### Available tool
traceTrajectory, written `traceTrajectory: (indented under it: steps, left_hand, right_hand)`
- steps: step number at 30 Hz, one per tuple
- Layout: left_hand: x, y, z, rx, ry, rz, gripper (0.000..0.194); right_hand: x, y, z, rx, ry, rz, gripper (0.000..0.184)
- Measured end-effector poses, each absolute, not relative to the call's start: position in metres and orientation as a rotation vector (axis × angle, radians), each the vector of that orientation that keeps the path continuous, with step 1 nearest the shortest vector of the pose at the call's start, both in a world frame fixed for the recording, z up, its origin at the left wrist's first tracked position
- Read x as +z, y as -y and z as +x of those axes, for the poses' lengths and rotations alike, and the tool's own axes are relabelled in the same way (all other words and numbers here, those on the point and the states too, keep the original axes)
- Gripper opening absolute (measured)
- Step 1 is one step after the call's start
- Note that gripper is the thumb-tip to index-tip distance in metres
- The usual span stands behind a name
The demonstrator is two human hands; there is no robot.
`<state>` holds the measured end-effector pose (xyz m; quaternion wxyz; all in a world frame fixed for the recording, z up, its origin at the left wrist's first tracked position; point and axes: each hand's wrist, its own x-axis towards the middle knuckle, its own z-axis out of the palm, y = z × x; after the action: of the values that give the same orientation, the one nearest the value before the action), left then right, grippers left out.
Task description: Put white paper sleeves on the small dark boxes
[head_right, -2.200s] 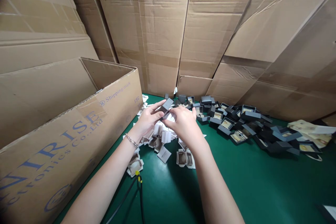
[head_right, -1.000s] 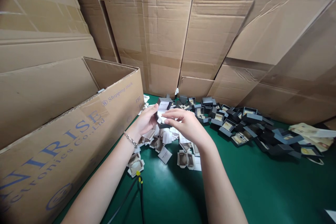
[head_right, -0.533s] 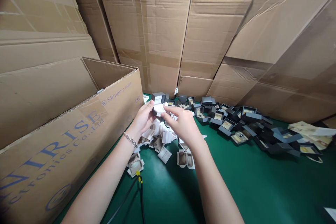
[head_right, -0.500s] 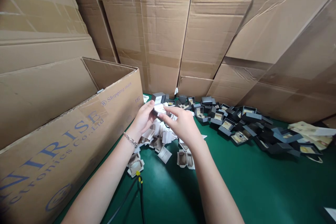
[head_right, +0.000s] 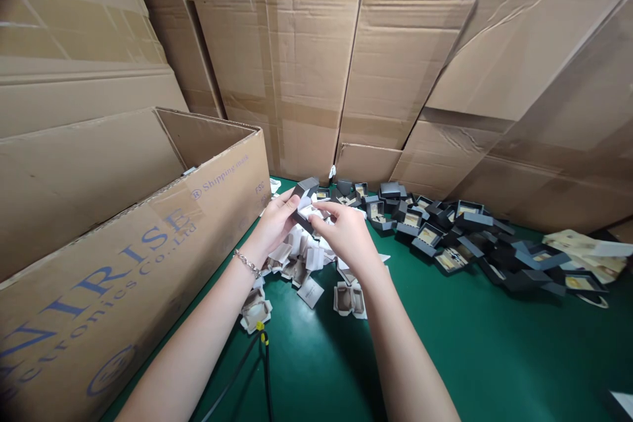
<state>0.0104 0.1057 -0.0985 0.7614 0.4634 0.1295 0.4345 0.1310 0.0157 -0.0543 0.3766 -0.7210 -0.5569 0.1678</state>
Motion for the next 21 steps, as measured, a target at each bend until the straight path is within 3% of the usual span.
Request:
traceTrajectory:
  steps: [11,21]
  left_hand:
    - [-0.101,-0.107,0.011,0.957,-0.278,0.979,0.043]
    - [-0.098,-0.108,0.009,1.112,-0.239,0.955,0.026]
  right_hand:
    - [-0.058,-0.02,0.127,0.312,1.467,-1.814,0.036]
    - [-0.067,-0.022,0.109,0.219,1.396,-1.615,0.039]
